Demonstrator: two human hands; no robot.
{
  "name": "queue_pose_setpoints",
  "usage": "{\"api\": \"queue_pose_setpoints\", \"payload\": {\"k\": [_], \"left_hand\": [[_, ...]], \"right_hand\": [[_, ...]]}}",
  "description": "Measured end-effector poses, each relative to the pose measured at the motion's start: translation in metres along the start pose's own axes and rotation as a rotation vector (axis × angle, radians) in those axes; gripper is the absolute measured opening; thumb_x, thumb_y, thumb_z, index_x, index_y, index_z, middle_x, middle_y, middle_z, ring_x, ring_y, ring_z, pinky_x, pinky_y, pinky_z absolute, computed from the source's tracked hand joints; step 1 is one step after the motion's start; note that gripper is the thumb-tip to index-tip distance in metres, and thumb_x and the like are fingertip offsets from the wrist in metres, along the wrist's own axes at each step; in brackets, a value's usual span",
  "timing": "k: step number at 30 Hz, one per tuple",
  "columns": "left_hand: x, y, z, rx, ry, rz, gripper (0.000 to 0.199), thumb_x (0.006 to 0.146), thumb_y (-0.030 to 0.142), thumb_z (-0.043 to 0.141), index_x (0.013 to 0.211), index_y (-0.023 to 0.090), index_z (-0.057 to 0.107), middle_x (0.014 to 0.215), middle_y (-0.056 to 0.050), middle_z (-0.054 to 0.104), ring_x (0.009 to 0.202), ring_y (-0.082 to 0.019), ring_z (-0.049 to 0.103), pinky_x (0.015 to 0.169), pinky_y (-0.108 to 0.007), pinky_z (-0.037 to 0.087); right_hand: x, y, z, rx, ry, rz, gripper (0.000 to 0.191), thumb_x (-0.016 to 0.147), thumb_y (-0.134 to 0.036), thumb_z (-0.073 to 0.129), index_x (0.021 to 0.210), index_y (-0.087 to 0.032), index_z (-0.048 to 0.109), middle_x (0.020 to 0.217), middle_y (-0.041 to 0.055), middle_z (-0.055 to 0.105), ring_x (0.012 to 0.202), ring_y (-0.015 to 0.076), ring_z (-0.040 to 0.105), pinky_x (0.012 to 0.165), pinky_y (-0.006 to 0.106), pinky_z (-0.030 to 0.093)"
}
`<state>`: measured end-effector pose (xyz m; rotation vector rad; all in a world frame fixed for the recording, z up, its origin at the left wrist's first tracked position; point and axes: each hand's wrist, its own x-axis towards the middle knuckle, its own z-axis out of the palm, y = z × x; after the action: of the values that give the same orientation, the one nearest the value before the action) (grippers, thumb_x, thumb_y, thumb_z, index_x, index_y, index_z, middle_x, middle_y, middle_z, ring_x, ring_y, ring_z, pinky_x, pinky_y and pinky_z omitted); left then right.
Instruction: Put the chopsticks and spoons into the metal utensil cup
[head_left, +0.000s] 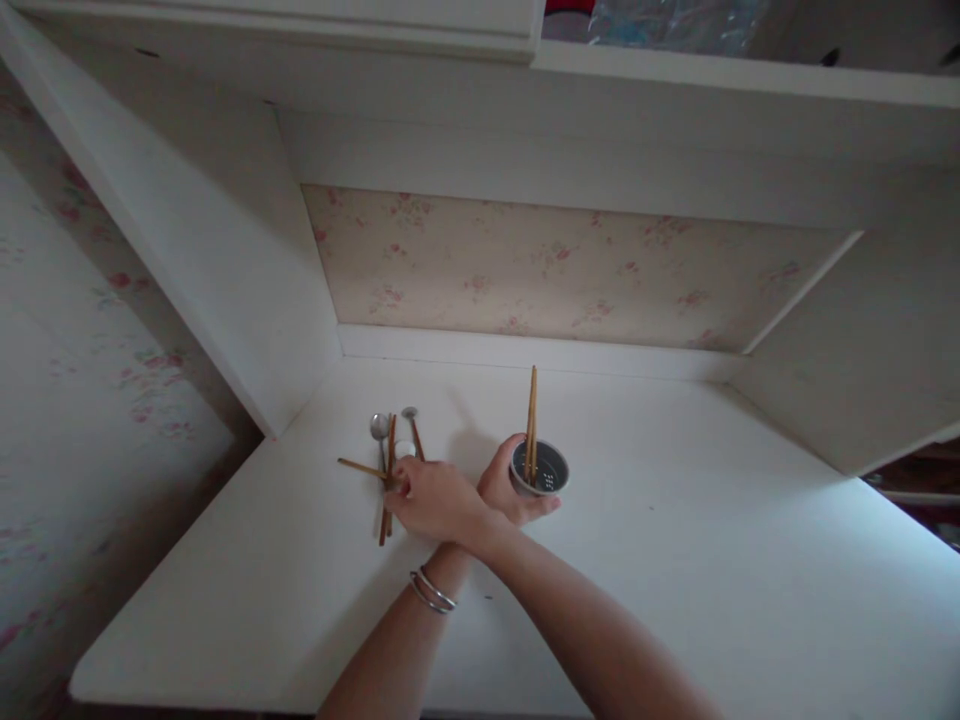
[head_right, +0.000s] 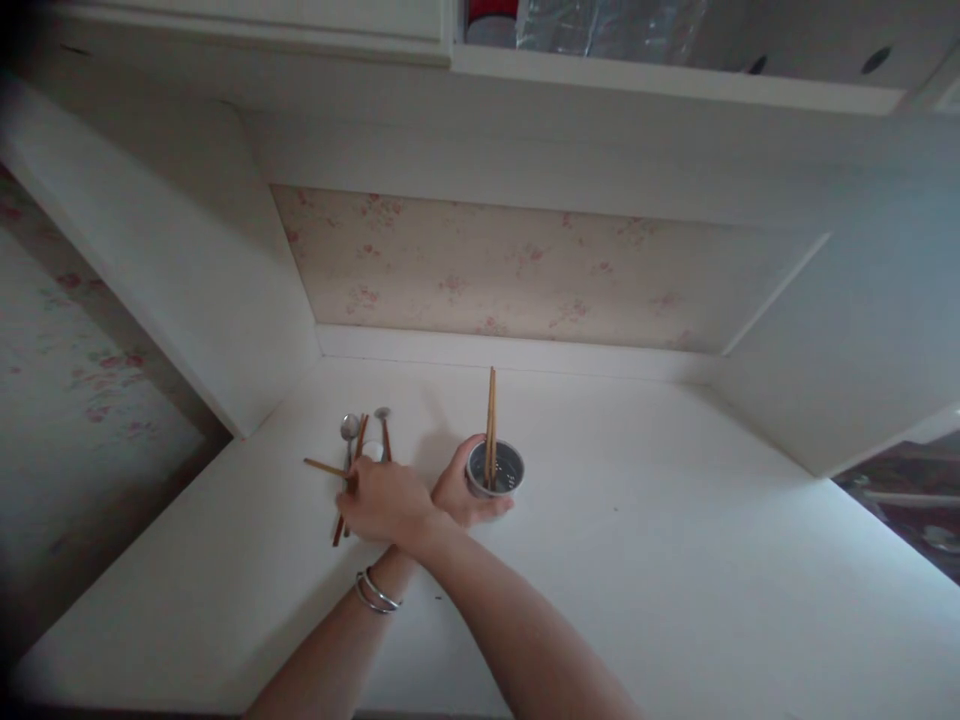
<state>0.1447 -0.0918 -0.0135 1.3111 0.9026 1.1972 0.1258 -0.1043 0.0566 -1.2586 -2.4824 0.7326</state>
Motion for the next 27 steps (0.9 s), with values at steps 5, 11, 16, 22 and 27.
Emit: {"api": "queue_pose_setpoints", "payload": {"k": [5, 11, 16, 22, 27], "left_hand": [[0.005, -0.001, 0.0, 0.057, 0.005, 0.016, 0.098, 0.054, 0.03, 0.087, 0.137, 0.021, 0.037, 0.123, -0.011, 0.058, 0.115, -0.028, 0.054, 0.106, -0.045, 0.037], [0.003, 0.001, 0.0, 0.029, -0.014, 0.009, 0.097, 0.054, 0.03, 0.087, 0.137, 0.021, 0.036, 0.124, -0.011, 0.057, 0.113, -0.026, 0.055, 0.105, -0.042, 0.038], [0.002, 0.0, 0.001, -0.024, -0.017, 0.008, 0.096, 0.055, 0.028, 0.086, 0.137, 0.021, 0.036, 0.124, -0.011, 0.056, 0.115, -0.027, 0.054, 0.106, -0.043, 0.037], [0.001, 0.004, 0.003, 0.029, -0.022, 0.027, 0.094, 0.057, 0.028, 0.085, 0.137, 0.021, 0.036, 0.124, -0.011, 0.056, 0.114, -0.027, 0.054, 0.105, -0.042, 0.038], [0.0, 0.01, 0.001, 0.108, 0.024, -0.016, 0.095, 0.051, 0.026, 0.087, 0.134, 0.021, 0.04, 0.118, -0.011, 0.06, 0.111, -0.03, 0.055, 0.103, -0.046, 0.038]], "right_hand": [[0.04, -0.008, 0.027, -0.153, -0.16, 0.098, 0.047, 0.078, -0.042, 0.058, 0.112, -0.01, 0.057, 0.102, 0.0221, 0.07, 0.092, 0.0373, 0.069, 0.069, 0.047, 0.057], [0.049, -0.008, 0.04, -0.173, -0.102, 0.097, 0.041, 0.074, -0.021, 0.057, 0.113, -0.008, 0.056, 0.1, 0.0226, 0.07, 0.092, 0.0369, 0.07, 0.07, 0.046, 0.058], [0.049, -0.008, 0.043, -0.173, -0.06, 0.092, 0.04, 0.073, -0.015, 0.056, 0.113, -0.006, 0.055, 0.099, 0.0233, 0.07, 0.092, 0.0348, 0.07, 0.072, 0.043, 0.058], [0.034, -0.011, 0.028, -0.154, 0.043, 0.158, 0.035, 0.079, -0.012, 0.048, 0.114, -0.005, 0.048, 0.095, 0.0228, 0.069, 0.087, 0.0339, 0.07, 0.069, 0.043, 0.057], [0.012, -0.001, 0.01, 0.019, 0.189, 0.22, 0.032, 0.081, -0.012, 0.047, 0.113, -0.008, 0.048, 0.089, 0.02, 0.069, 0.084, 0.0327, 0.07, 0.071, 0.044, 0.056]]}}
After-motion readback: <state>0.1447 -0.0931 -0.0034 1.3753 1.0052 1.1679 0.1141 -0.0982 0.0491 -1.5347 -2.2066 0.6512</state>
